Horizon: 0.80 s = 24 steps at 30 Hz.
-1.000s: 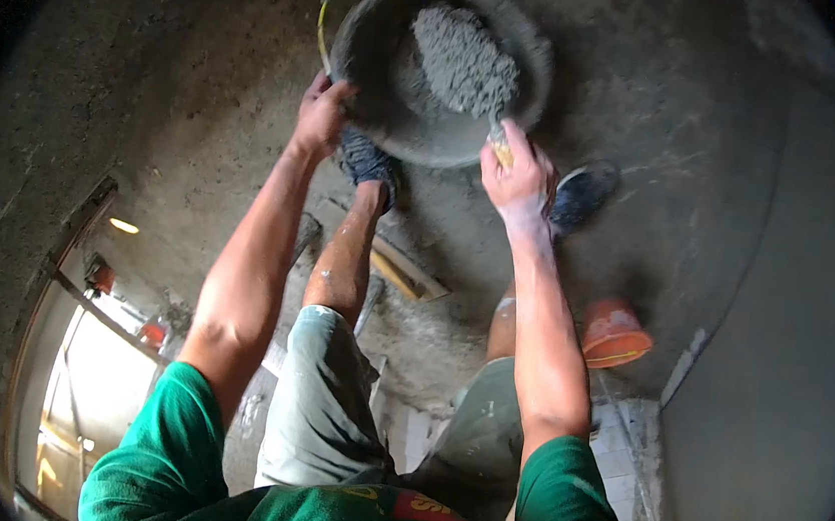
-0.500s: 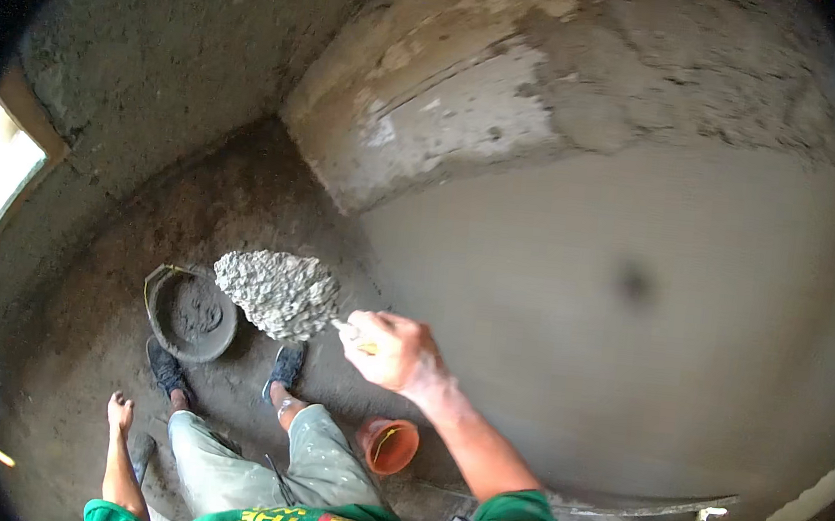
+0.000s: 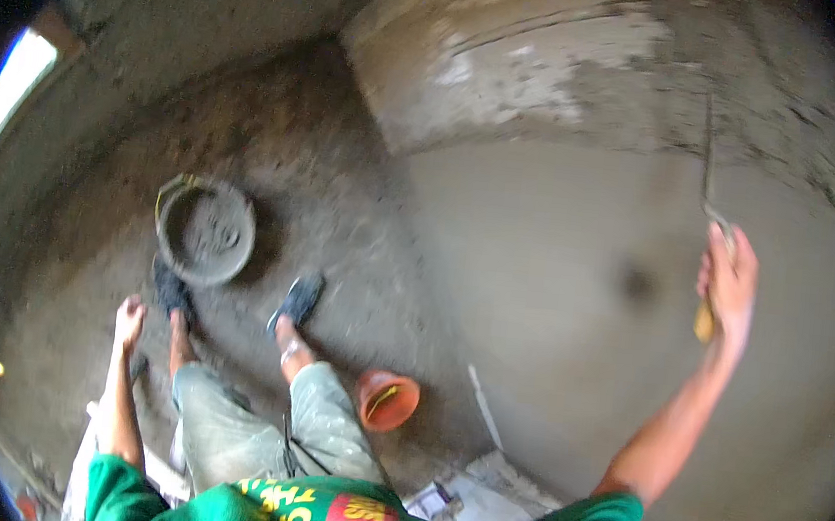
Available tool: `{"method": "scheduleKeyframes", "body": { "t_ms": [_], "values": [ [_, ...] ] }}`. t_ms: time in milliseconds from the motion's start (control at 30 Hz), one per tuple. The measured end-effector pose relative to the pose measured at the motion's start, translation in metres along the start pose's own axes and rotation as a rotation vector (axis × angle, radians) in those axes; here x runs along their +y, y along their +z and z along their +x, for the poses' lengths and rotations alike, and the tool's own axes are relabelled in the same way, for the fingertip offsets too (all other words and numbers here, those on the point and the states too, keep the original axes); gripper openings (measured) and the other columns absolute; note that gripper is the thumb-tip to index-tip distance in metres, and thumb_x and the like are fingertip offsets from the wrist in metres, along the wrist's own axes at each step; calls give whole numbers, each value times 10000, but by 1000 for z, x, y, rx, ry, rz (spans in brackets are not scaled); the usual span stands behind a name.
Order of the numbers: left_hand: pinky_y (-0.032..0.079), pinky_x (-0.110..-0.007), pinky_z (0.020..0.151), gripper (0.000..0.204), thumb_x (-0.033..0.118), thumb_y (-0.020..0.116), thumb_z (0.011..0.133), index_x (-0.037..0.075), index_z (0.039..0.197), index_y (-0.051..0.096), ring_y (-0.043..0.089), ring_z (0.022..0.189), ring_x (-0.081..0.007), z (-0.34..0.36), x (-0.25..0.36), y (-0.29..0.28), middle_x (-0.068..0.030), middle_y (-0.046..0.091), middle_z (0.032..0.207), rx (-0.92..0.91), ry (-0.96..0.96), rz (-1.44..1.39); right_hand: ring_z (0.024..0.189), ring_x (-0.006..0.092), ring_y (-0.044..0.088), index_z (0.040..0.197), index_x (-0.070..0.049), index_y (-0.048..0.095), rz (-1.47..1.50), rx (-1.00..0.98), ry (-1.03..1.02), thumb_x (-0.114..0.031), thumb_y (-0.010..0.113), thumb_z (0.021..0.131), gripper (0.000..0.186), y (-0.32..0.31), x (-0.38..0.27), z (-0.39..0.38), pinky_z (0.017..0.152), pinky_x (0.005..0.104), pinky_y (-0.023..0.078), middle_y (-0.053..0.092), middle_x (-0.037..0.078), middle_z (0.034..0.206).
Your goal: The person plasters a wall by repeatedly scooping mortar from a bucket with a trowel and applying and smoothing it across the wall surface.
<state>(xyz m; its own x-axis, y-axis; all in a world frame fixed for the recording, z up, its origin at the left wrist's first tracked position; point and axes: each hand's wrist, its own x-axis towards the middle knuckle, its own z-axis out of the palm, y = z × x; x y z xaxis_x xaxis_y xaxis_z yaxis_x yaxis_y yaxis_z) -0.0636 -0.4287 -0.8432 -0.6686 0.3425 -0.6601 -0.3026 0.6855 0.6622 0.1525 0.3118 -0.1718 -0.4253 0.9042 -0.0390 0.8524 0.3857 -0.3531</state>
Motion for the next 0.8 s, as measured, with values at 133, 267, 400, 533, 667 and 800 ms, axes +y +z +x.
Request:
{"method": "scheduleKeyframes", "body": {
  "t_ms": [133,267,400,533,667,800],
  "values": [
    [439,-331,913,582,400,648,862,82,1328,504,541,1133,-193,64,53,31,-76,563,1292,-47,-189,-21,512,21,456,941,-86,552,-92,-323,87,-298,579,942,213,115,39,-65,413,186,348,473,-47,628],
    [303,-384,1105,907,502,717,784,17,1437,316,374,1337,-282,141,84,88,-219,383,1440,-84,-153,-144,655,237,619,1002,-56,557,-335,-718,-431,-229,610,900,208,378,36,-130,603,379,507,589,129,711],
    [305,-388,1094,1071,519,753,737,-17,1472,187,360,1342,-309,199,74,121,-234,343,1459,-192,-94,-308,776,373,648,827,-46,572,-521,-761,-752,-129,605,823,89,616,17,-166,690,464,520,640,199,797],
    [405,-295,949,674,439,708,831,24,1314,486,524,1118,-168,240,29,131,-80,585,1225,-151,21,-364,785,362,668,777,-67,704,-642,-713,-938,-128,535,805,182,771,10,-180,703,436,540,673,166,778],
    [417,-235,807,380,358,638,913,56,1140,600,502,894,-49,227,38,184,53,600,982,-139,225,-695,848,370,669,846,-50,717,-616,-885,-804,-114,509,822,219,829,52,-192,744,448,539,680,196,873],
    [342,-187,666,274,328,558,967,67,1032,610,376,737,-13,203,53,195,107,473,811,-114,203,-556,980,411,618,1067,-96,650,-561,-990,-297,-228,584,813,295,846,106,-241,869,477,499,650,238,999]
  ]
}}
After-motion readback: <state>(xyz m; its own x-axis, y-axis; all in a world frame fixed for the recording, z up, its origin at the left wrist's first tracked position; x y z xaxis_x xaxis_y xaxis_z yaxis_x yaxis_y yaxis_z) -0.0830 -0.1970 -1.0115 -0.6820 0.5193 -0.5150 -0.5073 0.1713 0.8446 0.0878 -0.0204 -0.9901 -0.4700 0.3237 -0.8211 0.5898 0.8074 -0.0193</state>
